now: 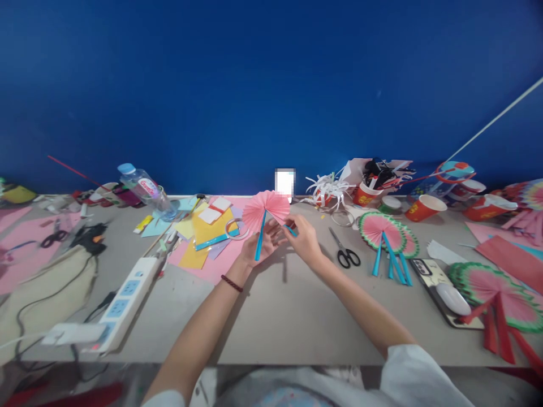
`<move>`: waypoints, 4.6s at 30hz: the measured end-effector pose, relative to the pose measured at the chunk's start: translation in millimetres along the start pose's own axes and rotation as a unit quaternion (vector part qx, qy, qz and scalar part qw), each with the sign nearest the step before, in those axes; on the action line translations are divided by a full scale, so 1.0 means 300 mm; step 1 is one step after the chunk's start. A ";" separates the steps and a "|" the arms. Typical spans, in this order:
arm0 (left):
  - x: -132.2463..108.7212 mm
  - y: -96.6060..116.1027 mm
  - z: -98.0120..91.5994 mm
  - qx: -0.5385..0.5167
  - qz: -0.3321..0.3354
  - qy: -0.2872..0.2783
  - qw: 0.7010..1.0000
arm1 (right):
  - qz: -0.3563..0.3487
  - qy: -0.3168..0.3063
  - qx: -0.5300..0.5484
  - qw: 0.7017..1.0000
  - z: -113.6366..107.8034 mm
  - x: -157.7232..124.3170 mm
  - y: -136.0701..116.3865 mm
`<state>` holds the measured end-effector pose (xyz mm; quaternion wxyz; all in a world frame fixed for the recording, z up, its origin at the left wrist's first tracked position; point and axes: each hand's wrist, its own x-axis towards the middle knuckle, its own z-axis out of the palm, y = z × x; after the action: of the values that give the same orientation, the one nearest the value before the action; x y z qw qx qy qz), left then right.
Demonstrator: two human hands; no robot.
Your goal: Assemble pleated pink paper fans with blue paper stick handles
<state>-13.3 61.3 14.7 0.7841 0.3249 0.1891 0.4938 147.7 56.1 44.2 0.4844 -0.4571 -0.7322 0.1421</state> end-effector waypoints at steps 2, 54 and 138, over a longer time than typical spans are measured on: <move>0.000 0.010 0.000 -0.012 0.000 -0.003 1.000 | -0.003 -0.007 0.002 1.000 0.003 -0.001 0.001; 0.000 -0.008 0.129 0.188 0.088 0.261 0.943 | -0.049 -0.016 0.050 0.997 -0.089 -0.048 -0.027; -0.034 0.071 0.291 0.199 0.091 0.219 0.951 | -0.203 -0.046 -0.111 0.972 -0.159 0.054 -0.052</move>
<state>22.1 30.5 91.9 0.5948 0.3737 0.4202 0.5744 177.6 49.6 87.2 0.4151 -0.3426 -0.8425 -0.0208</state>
